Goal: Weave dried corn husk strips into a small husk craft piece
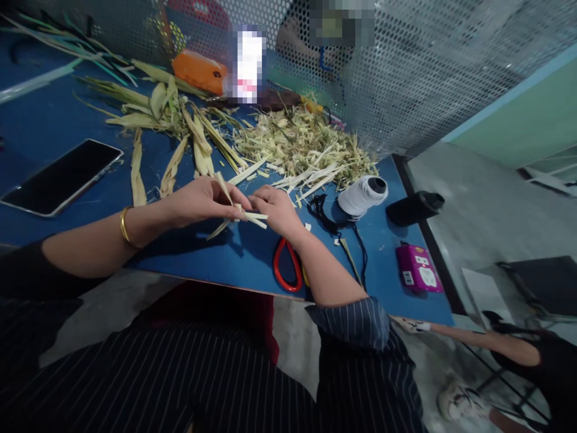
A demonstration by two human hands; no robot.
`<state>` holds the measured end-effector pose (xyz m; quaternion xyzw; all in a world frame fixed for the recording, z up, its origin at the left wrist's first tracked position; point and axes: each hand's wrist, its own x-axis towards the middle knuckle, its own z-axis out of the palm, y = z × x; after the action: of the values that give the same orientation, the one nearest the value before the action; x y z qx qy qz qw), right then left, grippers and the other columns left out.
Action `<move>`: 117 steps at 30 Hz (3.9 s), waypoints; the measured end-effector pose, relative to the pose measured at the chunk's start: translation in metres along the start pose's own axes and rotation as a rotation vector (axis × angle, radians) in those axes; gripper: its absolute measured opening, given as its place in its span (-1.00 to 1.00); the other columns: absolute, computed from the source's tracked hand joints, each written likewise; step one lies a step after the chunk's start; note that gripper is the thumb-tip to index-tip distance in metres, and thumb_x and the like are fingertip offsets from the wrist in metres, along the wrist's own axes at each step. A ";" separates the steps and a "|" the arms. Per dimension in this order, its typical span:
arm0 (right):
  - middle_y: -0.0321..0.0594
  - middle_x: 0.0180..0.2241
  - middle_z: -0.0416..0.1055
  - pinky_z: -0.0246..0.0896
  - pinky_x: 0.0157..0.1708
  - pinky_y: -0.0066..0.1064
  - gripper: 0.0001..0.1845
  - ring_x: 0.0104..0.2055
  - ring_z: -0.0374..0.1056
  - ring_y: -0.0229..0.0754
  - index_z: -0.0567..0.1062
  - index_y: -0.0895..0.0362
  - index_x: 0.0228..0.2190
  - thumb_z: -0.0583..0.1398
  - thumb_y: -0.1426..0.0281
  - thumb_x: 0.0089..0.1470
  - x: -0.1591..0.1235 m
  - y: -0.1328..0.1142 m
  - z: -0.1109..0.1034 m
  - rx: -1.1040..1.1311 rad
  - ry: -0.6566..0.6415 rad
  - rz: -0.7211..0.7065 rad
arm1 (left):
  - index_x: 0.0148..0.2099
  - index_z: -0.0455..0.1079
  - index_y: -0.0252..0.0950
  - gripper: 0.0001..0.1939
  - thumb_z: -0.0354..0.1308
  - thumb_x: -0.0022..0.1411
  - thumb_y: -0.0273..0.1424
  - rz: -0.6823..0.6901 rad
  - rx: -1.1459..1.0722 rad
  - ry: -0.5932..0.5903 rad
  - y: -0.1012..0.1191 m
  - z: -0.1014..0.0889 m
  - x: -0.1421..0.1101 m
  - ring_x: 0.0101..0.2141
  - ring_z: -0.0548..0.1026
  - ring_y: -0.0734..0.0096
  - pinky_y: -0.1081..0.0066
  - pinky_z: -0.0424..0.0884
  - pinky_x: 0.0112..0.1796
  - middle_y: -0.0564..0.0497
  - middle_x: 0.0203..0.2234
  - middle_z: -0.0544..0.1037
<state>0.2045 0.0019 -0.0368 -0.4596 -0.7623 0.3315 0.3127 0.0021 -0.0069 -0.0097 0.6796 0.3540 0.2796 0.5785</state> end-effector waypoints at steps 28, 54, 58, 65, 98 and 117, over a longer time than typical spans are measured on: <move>-0.25 -0.47 0.35 0.19 -0.20 -0.32 -0.68 -0.31 0.29 -0.21 0.45 0.12 -0.60 0.15 0.31 0.15 -0.006 -0.016 -0.004 -0.001 0.092 -0.136 | -0.32 0.42 -0.36 -0.77 0.37 -0.07 -0.48 -0.112 -0.059 0.031 -0.001 0.001 0.002 -0.50 0.49 0.45 0.43 0.39 -0.40 0.02 -0.57 0.54; -0.11 -0.24 0.45 0.29 -0.19 -0.34 -0.77 -0.19 0.37 -0.20 0.39 0.10 -0.37 -0.02 0.43 0.27 -0.017 -0.028 0.011 -0.357 0.039 -0.587 | -0.39 0.46 -0.40 -0.88 0.32 -0.05 -0.54 -0.151 -0.401 0.396 -0.015 0.005 0.013 -0.56 0.40 0.56 0.49 0.32 -0.45 0.06 -0.60 0.48; -0.12 -0.29 0.43 0.30 -0.20 -0.36 -0.73 -0.25 0.36 -0.22 0.37 0.10 -0.40 -0.04 0.38 0.29 -0.017 -0.030 0.010 -0.243 -0.008 -0.547 | -0.34 0.48 -0.40 -0.85 0.32 -0.04 -0.51 -0.126 -0.238 0.396 -0.014 0.006 0.011 -0.55 0.40 0.54 0.48 0.33 -0.44 0.06 -0.60 0.49; -0.15 -0.24 0.43 0.26 -0.04 -0.20 -0.66 -0.13 0.35 -0.14 0.46 0.07 -0.46 0.05 0.19 0.26 -0.017 -0.036 -0.004 -0.046 0.183 -0.287 | -0.26 0.42 -0.37 -0.70 0.39 -0.07 -0.43 -0.117 -0.106 0.229 -0.007 0.001 0.004 -0.51 0.50 0.42 0.39 0.41 -0.38 0.01 -0.59 0.54; -0.13 -0.27 0.41 0.08 -0.17 -0.21 -0.72 -0.23 0.29 -0.12 0.37 0.08 -0.43 -0.05 0.41 0.26 -0.022 -0.039 0.002 -0.566 0.151 -0.479 | -0.30 0.47 -0.39 -0.77 0.37 -0.05 -0.43 -0.080 -0.130 0.298 -0.009 0.000 0.007 -0.53 0.45 0.47 0.42 0.38 -0.42 0.03 -0.60 0.50; -0.29 -0.54 0.25 0.01 -0.40 -0.38 -0.75 -0.47 0.18 -0.27 0.42 0.13 -0.65 0.11 0.44 0.02 -0.006 -0.012 -0.003 -0.216 -0.080 0.074 | -0.34 0.58 -0.38 -0.83 0.38 0.01 -0.38 0.014 -0.150 0.136 -0.007 -0.002 0.001 -0.50 0.44 0.50 0.47 0.34 -0.42 -0.01 -0.55 0.53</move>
<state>0.2028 -0.0070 -0.0264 -0.5048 -0.7880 0.2767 0.2181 0.0003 -0.0042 -0.0159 0.6163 0.3659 0.3547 0.6004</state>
